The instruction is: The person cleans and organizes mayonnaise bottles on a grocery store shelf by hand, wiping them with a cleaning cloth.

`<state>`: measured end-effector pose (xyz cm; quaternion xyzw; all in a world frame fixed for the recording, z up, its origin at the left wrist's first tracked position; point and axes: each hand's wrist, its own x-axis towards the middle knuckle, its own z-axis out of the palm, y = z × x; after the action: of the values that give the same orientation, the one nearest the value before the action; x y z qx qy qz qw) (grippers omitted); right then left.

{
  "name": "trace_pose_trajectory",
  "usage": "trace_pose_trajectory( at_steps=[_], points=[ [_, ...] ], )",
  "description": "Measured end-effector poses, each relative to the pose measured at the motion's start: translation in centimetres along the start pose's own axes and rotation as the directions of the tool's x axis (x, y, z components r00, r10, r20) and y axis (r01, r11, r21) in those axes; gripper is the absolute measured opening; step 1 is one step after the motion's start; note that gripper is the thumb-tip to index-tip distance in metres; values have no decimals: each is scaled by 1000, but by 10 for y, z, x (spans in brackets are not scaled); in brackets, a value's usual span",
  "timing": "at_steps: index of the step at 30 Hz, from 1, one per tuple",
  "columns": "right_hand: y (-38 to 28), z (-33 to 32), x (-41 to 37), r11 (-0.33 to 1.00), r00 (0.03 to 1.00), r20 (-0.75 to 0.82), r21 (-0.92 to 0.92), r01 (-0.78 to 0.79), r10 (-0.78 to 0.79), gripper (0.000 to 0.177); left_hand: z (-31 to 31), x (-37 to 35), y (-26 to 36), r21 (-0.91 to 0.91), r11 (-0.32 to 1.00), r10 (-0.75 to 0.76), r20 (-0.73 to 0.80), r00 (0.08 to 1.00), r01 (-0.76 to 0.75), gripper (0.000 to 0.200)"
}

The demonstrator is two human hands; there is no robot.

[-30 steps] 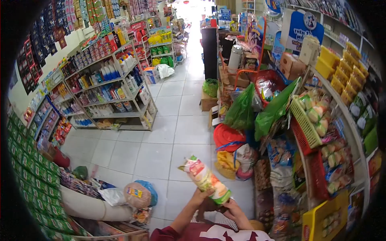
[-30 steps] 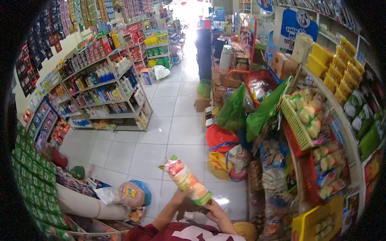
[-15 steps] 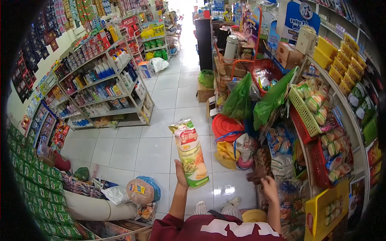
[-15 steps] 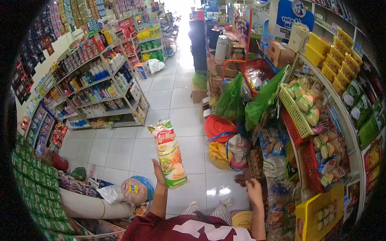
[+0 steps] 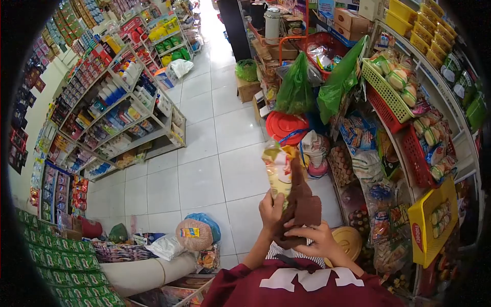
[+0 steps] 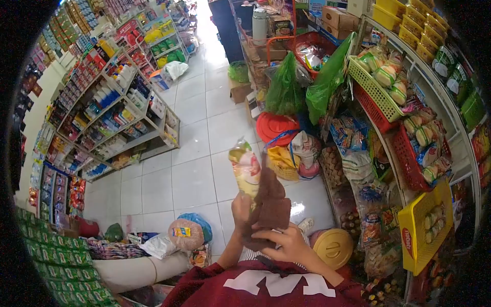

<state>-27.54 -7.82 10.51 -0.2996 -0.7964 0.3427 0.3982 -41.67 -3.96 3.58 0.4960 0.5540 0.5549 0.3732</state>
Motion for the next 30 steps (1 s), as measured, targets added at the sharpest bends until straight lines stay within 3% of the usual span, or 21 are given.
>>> trace_pose_trajectory(
  at_steps=[1,3,5,6,8,11,12,13,14,17,18,19,22,23,24,26,28,29,30],
  points=[
    [8,3,-8,992,995,0,69,-103,103,28,4,-2,8,20,1000,-8,-31,999,9,31],
    [27,10,-24,990,981,-144,-45,-137,129,32,12,-6,14,61,998,-11,-34,999,13,31],
    [44,11,-28,982,958,-280,-152,-110,64,33,23,-13,5,62,998,-27,72,997,22,32],
    [42,8,-23,981,937,-346,-159,-115,54,30,31,-18,-2,171,984,33,97,995,-49,34],
    [52,-1,-21,983,951,-310,-173,-63,7,31,41,-25,2,113,989,-112,186,976,92,33],
    [45,-14,4,991,926,-362,-114,66,-104,40,39,-28,15,-101,981,-131,284,950,165,31],
    [36,-19,16,990,915,-384,-111,90,-126,44,33,-28,26,23,990,126,299,946,-139,28],
    [27,-24,27,988,902,-406,-108,113,-147,49,29,-29,40,-33,995,99,298,949,-93,28],
    [22,-24,34,991,890,-437,-86,104,-131,54,23,-32,48,-90,995,68,298,952,-43,29],
    [41,-19,30,956,900,-415,293,-9,136,55,7,-50,30,176,984,-73,387,919,4,31],
    [36,-19,35,912,895,-384,406,-56,226,54,3,-56,33,129,990,-2,377,926,-50,33],
    [21,-20,42,942,889,-408,328,-69,207,57,-2,-60,37,124,991,-2,358,934,-45,33],
    [14,-6,41,927,887,-341,318,-202,310,59,-19,-57,35,179,984,-61,278,959,10,33],
    [37,5,28,930,903,-289,279,-239,319,59,-24,-56,30,204,978,-84,248,965,33,33],
    [17,7,28,875,908,-197,403,-268,369,58,-30,-54,25,177,984,-37,196,980,1,34],
    [10,29,12,926,943,-173,302,-225,286,62,-38,-43,18,116,990,68,77,995,-76,35],
    [3,41,0,944,948,-168,244,-224,269,65,-36,-38,31,48,990,139,-143,980,-133,38],
    [3,40,-5,975,975,-102,125,-185,198,65,-34,-34,28,-239,970,14,-149,989,-49,41],
    [4,38,-9,991,991,-26,12,-132,132,65,-32,-30,26,-510,860,-112,-152,982,19,46]
  ],
)
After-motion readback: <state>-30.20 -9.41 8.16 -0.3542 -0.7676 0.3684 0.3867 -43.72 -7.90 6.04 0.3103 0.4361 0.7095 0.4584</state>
